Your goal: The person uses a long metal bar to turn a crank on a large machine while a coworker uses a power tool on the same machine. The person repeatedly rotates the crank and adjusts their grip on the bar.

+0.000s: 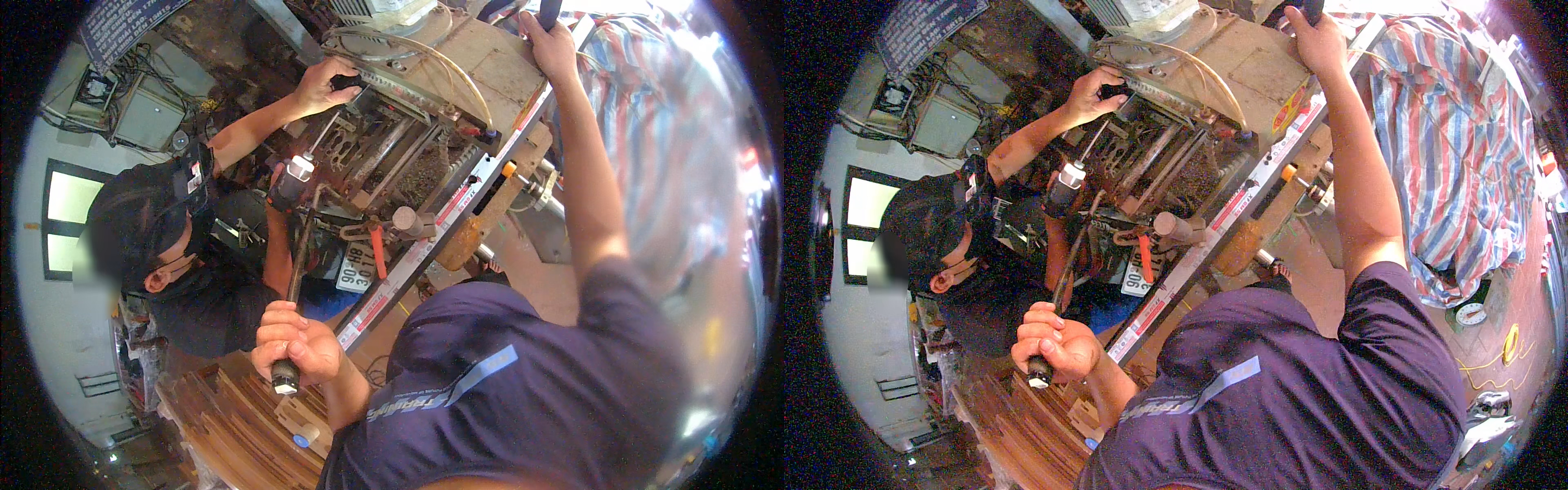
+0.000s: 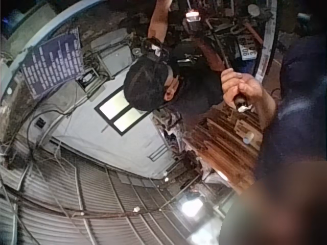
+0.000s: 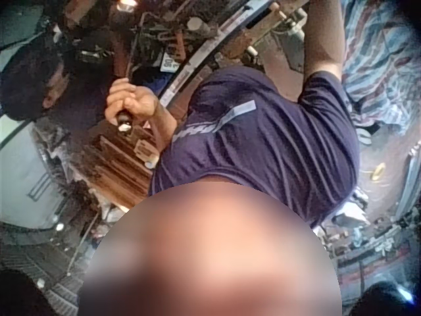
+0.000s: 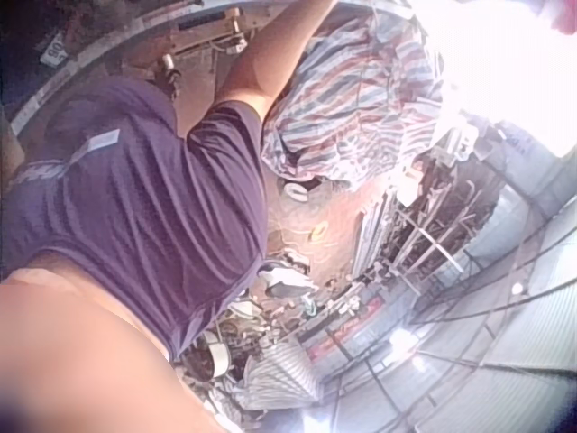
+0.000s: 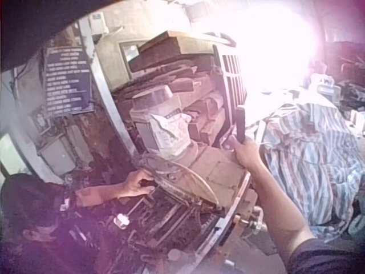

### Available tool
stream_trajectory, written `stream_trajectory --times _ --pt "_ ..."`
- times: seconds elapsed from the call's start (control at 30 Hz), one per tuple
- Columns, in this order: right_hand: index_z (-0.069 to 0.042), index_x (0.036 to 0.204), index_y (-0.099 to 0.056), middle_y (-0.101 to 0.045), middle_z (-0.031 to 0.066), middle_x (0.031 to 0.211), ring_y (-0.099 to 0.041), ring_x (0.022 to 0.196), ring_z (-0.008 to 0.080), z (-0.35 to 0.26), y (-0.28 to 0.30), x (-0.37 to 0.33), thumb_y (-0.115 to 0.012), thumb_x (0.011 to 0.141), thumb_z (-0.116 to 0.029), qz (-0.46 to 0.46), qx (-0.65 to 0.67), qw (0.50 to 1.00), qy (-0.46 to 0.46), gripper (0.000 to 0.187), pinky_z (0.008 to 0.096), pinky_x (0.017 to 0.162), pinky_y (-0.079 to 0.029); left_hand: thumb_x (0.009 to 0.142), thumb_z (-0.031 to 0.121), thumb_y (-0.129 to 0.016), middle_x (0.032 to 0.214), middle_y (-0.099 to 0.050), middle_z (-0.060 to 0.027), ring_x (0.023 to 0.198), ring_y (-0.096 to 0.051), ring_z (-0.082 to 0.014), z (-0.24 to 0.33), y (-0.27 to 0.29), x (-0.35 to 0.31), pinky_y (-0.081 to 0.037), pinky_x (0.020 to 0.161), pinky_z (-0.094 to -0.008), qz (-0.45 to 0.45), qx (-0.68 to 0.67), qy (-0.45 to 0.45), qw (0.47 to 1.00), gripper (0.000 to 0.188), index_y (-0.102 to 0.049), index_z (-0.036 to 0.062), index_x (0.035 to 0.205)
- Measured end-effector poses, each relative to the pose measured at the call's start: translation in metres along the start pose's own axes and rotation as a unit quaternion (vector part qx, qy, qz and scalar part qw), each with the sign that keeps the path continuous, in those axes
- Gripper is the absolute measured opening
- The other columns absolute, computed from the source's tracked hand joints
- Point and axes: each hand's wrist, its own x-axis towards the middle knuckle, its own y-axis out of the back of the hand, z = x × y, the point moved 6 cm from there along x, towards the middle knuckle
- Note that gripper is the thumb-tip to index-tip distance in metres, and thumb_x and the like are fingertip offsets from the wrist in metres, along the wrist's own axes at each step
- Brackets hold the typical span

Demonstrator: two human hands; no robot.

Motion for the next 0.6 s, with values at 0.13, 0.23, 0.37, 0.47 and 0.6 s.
stream_trajectory --times 0.13,0.23,0.37,0.47,0.6 --pt "-0.008 0.09 -0.077 -0.067 0.0037 0.076 -0.063 0.076 0.0178 0.002 -0.001 0.002 -0.067 0.102 -0.059 -0.004 0.007 1.0 -0.013 0.054 0.0384 0.074 -0.051 0.099 0.017 -0.063 0.069 -0.039 0.0001 0.063 -0.046 -0.0181 0.0 0.001 0.0 -0.049 0.069 -0.043 -0.001 -0.003 -0.002 1.0 0.022 -0.044 0.011 0.089" --pt "-0.007 0.09 -0.077 -0.068 0.0043 0.077 -0.064 0.077 0.0181 0.0 -0.002 0.001 -0.067 0.102 -0.06 -0.004 0.007 1.0 -0.025 0.055 0.0383 0.075 -0.051 0.1 0.017 -0.063 0.069 -0.039 -0.0001 0.063 -0.046 -0.0183 -0.001 0.002 0.0 -0.049 0.069 -0.0429 -0.003 -0.003 -0.008 1.0 0.022 -0.044 0.0107 0.09" --pt "-0.004 0.094 -0.078 -0.072 0.0076 0.081 -0.067 0.08 0.02 -0.009 0.004 -0.004 -0.069 0.1 -0.059 0.008 -0.001 0.999 -0.041 0.057 0.039 0.078 -0.052 0.099 0.017 -0.063 0.07 -0.039 -0.0007 0.063 -0.046 -0.0185 -0.001 0.003 -0.001 -0.049 0.068 -0.0429 0.007 -0.002 -0.015 1.0 0.021 -0.045 0.0102 0.091" --pt "-0.005 0.101 -0.082 -0.078 0.0098 0.086 -0.072 0.082 0.0225 -0.019 0.006 -0.011 -0.068 0.103 -0.052 0.005 0.016 0.999 -0.05 0.049 0.0406 0.077 -0.054 0.099 0.017 -0.062 0.07 -0.039 -0.0011 0.063 -0.046 -0.0186 -0.001 0.002 0.0 -0.049 0.068 -0.043 0.005 -0.003 -0.013 1.0 0.02 -0.045 0.0101 0.092" --pt "-0.006 0.104 -0.084 -0.079 0.0102 0.086 -0.073 0.082 0.0222 -0.03 0.007 -0.014 -0.067 0.105 -0.048 0.002 0.04 0.998 -0.054 0.045 0.0414 0.075 -0.055 0.099 0.017 -0.062 0.07 -0.04 -0.0012 0.063 -0.047 -0.0186 0.0 0.0 0.002 -0.049 0.068 -0.0435 0.003 0.003 -0.014 1.0 0.019 -0.045 0.01 0.091"
